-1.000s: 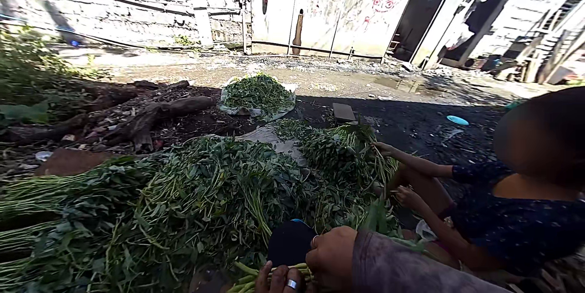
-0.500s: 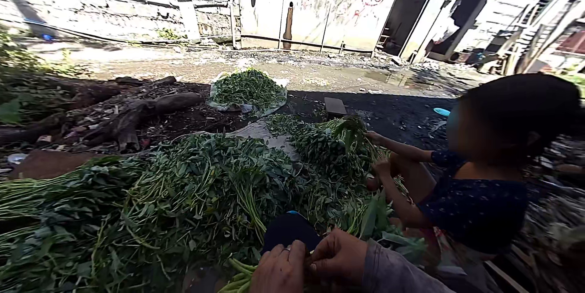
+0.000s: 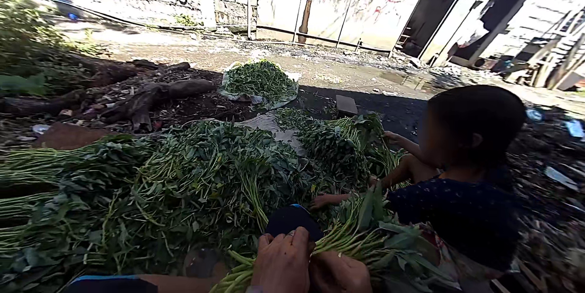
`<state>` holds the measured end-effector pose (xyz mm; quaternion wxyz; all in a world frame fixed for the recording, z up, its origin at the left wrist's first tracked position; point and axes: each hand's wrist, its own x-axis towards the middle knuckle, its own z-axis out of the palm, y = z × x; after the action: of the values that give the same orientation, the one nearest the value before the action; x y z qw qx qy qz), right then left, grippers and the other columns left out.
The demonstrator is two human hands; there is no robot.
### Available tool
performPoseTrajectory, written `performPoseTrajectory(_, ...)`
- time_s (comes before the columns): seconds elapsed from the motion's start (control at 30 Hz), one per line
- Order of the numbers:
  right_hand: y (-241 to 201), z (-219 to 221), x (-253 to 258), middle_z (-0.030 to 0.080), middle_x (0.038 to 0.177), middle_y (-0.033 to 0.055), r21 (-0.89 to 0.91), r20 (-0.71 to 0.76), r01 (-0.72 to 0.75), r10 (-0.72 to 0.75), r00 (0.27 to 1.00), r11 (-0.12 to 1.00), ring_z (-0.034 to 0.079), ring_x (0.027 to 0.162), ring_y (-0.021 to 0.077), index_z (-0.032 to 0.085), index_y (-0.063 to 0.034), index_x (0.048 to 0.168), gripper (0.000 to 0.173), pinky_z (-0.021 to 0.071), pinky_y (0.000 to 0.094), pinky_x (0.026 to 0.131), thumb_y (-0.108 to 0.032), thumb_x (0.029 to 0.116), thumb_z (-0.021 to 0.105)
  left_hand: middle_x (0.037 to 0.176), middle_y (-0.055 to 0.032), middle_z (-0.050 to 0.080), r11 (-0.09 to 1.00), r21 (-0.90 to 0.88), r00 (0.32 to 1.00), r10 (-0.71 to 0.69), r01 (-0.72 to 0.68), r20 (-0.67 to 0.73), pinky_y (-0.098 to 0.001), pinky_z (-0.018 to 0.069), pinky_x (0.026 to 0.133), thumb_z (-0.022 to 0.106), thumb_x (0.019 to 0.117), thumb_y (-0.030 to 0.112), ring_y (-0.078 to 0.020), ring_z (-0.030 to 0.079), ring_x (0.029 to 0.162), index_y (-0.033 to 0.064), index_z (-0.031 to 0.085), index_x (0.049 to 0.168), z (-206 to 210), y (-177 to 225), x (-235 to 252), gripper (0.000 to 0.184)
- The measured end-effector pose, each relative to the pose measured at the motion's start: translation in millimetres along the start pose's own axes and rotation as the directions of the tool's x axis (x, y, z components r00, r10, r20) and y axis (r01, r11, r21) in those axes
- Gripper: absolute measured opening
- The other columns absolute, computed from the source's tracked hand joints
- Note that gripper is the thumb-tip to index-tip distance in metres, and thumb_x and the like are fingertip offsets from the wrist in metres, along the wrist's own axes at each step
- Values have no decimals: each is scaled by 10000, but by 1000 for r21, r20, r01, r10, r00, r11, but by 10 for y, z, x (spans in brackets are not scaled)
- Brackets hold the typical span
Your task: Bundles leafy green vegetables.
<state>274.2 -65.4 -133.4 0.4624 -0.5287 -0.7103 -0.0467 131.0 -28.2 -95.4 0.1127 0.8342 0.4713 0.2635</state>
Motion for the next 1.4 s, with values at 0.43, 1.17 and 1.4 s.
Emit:
performPoseTrajectory(0.43,-47,40,-93,665,600,52,-116,-107,18,-30,994,993,622,522,86,711,-43,732,92,515,186,538,-125,774,715,988,-154,729,976,-182,938,-53,121,343,-567,481,863,590,1008,251,-342,699,960,61,779,1048,-205,-45,79,271)
performPoseTrajectory(1.17,79,-381,427,603,612,-103,262,867,-851,277,415,455,531,488,-14,692,-112,875,114,448,175,466,-85,934,599,1092,-124,731,984,-84,971,136,-155,-196,-410,568,803,698,810,240,-328,676,1065,102,694,714,58,-161,-321,168)
performPoseTrajectory(1.4,-16,-442,475,716,688,58,18,556,-184,144,819,983,672,585,157,784,-56,865,207,562,394,564,-259,859,744,1053,-194,703,978,-165,989,112,-126,-92,-493,525,826,709,770,225,-398,649,1052,60,678,683,-123,-174,-317,189)
